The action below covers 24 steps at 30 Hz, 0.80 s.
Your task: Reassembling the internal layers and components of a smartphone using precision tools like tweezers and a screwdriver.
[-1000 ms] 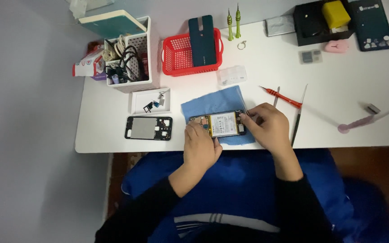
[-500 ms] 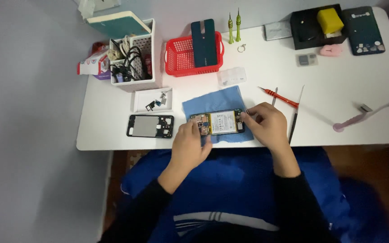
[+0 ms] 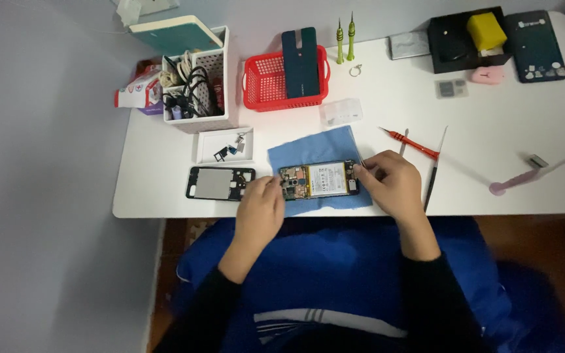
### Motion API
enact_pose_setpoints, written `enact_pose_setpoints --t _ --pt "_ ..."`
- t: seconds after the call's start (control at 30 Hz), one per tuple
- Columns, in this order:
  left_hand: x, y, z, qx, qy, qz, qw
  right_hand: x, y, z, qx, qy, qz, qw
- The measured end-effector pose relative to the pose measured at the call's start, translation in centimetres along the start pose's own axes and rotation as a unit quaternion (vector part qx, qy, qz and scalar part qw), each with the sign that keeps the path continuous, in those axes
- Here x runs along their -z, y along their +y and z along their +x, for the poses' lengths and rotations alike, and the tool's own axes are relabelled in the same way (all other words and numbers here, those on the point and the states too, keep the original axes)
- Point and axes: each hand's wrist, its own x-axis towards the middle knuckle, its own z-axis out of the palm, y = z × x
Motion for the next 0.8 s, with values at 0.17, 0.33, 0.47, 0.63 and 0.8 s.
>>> enact_pose_setpoints --t 0.17,0.33,0.47,0.63,0.8 --pt "1.5 0.1 0.3 0.037 -0.044 0.003 0.998 -0.2 0.3 0.0 0.002 0.005 0.006 1.0" --pt "1.3 0.3 0.3 0.054 -0.055 -0.014 0.997 0.0 -0.1 -0.1 0.017 0.009 0.012 1.0" --pt "1.5 0.8 0.3 0.054 -0.037 -0.033 0.997 0.0 -0.4 -0.2 0.009 0.014 0.014 1.0" --pt "1.9 1.6 0.4 0.073 -0.03 -0.056 0.995 0.1 -0.6 -0.2 0.016 0.016 0.01 1.0" --pt "2.0 2.3 0.3 0.06 0.016 -0.043 0.997 -0.1 -0.3 -0.2 0.007 0.017 0.008 1.0"
